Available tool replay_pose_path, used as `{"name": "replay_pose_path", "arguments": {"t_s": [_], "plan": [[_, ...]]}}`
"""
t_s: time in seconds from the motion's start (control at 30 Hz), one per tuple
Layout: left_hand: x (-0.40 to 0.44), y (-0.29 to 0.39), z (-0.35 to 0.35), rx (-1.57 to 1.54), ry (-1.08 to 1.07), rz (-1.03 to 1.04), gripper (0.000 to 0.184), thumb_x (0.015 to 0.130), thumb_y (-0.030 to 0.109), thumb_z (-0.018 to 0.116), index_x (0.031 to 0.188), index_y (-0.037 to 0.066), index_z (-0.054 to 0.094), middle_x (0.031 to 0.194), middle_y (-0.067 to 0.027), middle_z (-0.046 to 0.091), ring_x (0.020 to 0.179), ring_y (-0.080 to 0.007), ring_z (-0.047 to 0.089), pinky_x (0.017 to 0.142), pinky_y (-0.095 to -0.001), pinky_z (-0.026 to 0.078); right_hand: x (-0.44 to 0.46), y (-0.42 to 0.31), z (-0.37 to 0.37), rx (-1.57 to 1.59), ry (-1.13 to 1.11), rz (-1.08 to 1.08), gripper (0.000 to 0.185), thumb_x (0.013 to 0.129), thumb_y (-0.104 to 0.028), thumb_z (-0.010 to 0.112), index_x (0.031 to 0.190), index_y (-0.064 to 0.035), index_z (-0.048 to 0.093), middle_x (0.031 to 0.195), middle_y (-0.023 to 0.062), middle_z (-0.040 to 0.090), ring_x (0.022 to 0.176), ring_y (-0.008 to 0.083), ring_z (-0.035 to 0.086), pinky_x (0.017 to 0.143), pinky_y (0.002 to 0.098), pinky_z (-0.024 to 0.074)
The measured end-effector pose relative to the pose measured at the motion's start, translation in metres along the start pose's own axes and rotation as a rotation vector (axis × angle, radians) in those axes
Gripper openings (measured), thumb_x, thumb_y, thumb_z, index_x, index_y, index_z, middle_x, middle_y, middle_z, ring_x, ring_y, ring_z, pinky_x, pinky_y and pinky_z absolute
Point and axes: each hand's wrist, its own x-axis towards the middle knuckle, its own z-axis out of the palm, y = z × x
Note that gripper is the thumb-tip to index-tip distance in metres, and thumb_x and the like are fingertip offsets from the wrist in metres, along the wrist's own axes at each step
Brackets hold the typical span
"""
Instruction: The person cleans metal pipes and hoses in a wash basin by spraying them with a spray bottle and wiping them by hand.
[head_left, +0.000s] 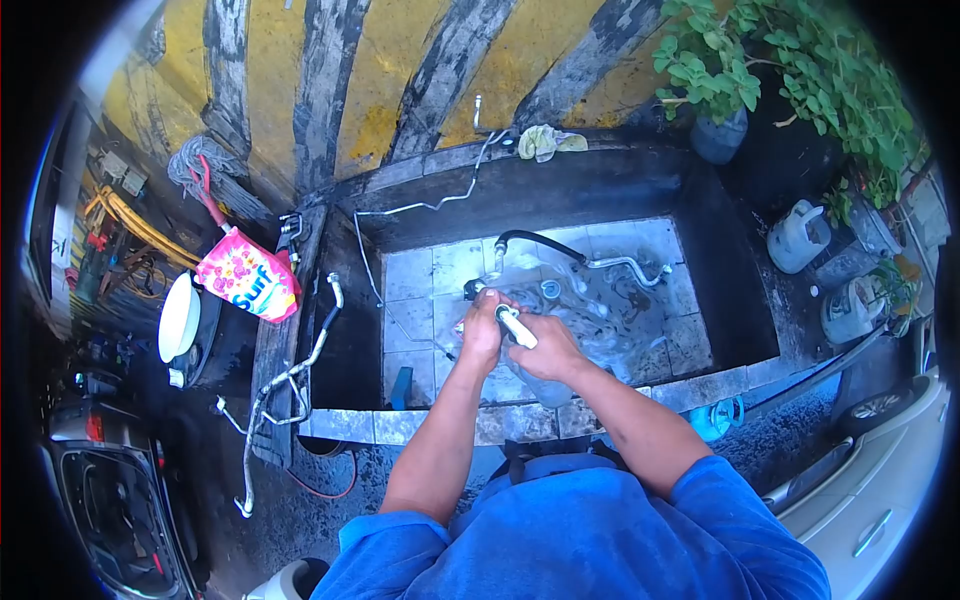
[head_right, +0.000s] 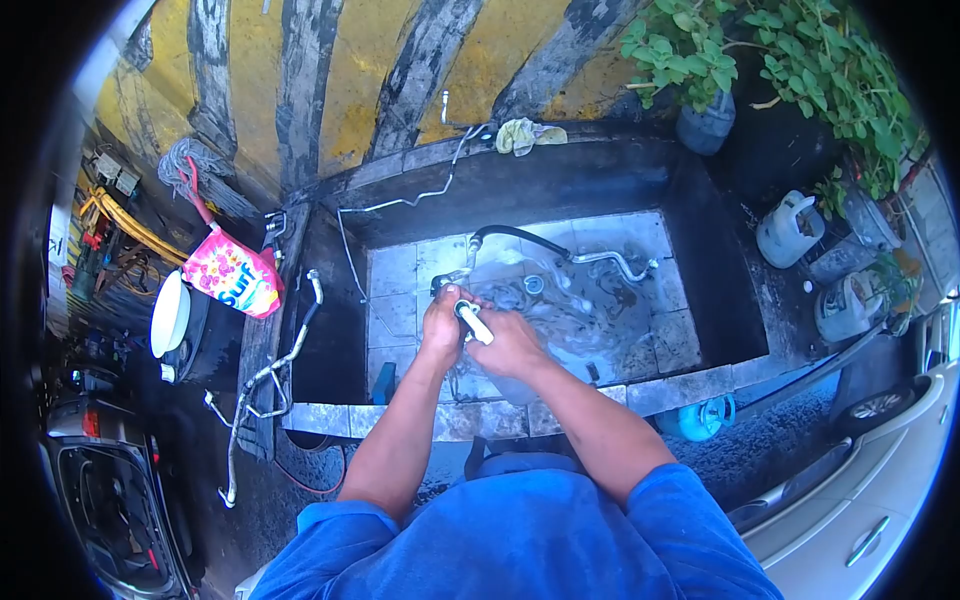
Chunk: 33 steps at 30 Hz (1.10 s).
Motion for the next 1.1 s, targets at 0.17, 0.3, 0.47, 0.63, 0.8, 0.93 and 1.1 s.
{"name": "replay_pose_path", "arguments": {"t_s": [0.17,0.3,0.47,0.63,0.8,0.93,1.1], "plan": [[-0.003,0.003,-0.001,0.015,0.028,-0.023,0.034,0.105,0.034,0.049,0.098,0.001,0.055,0.092,-0.0154,0.062,0.088,-0.0303,0.067,0.089,-0.0444,0.054,0.006,0.003,-0.003,0.019,-0.084,-0.054,0.031,0.074,-0.025,0.067,0.096,-0.0041,0.07,0.092,0.0223,0.072,0.093,0.0421,0.069,0.085,0.0507,0.0538],[-0.002,0.003,-0.001,0.014,0.033,-0.036,0.031,0.108,0.03,0.044,0.097,0.003,0.053,0.09,-0.0128,0.06,0.085,-0.0284,0.066,0.084,-0.0443,0.056,-0.004,-0.012,-0.009,0.018,-0.05,0.033,0.031,0.074,-0.024,0.067,0.097,-0.004,0.07,0.094,0.0223,0.072,0.093,0.042,0.068,0.084,0.0507,0.0536],[0.002,0.016,-0.011,-0.078,0.079,-0.054,0.038,0.108,0.036,0.042,0.096,0.003,0.055,0.09,-0.0146,0.061,0.09,-0.0326,0.065,0.092,-0.0488,0.053,-0.003,0.001,-0.01,-0.055,-0.001,-0.142,0.033,0.074,-0.023,0.067,0.1,-0.0019,0.068,0.094,0.0226,0.07,0.091,0.0433,0.067,0.081,0.0508,0.0534],[0.011,0.042,-0.038,-0.134,0.172,-0.123,0.044,0.109,0.042,0.037,0.095,0.005,0.054,0.087,-0.0128,0.059,0.09,-0.0341,0.064,0.093,-0.0515,0.053,-0.036,0.043,-0.065,0.171,0.183,-0.102,0.041,0.075,-0.02,0.074,0.109,0.0009,0.067,0.092,0.0208,0.069,0.082,0.0367,0.068,0.077,0.0418,0.0538],[0.012,0.034,-0.088,-0.319,0.223,-0.101,0.04,0.107,0.044,0.042,0.094,0.009,0.055,0.086,-0.0115,0.06,0.078,-0.0295,0.06,0.085,-0.0529,0.055,-0.104,0.095,-0.153,0.195,0.468,0.08,0.039,0.081,-0.007,0.068,0.119,-0.0011,0.068,0.092,0.01,0.071,0.085,0.0137,0.065,0.08,0.0318,0.0526],[-0.006,0.03,-0.071,-0.16,0.205,-0.218,0.037,0.107,0.043,0.041,0.094,0.01,0.055,0.087,-0.0109,0.06,0.074,-0.0257,0.059,0.088,-0.0515,0.054,-0.16,0.148,-0.211,0.058,0.764,0.139,0.04,0.084,-0.006,0.065,0.124,0.0031,0.064,0.1,0.0093,0.069,0.093,0.0169,0.064,0.088,0.0328,0.0508],[0.009,0.033,-0.067,0.835,0.038,0.224,0.041,0.095,0.044,0.066,0.102,0.004,0.062,0.094,-0.0193,0.07,0.083,-0.0348,0.069,0.076,-0.0486,0.057,-0.225,0.196,-0.261,-0.099,0.95,0.334,0.042,0.084,-0.006,0.065,0.125,0.0027,0.064,0.103,0.0111,0.068,0.097,0.0204,0.064,0.091,0.0353,0.0496]]}}
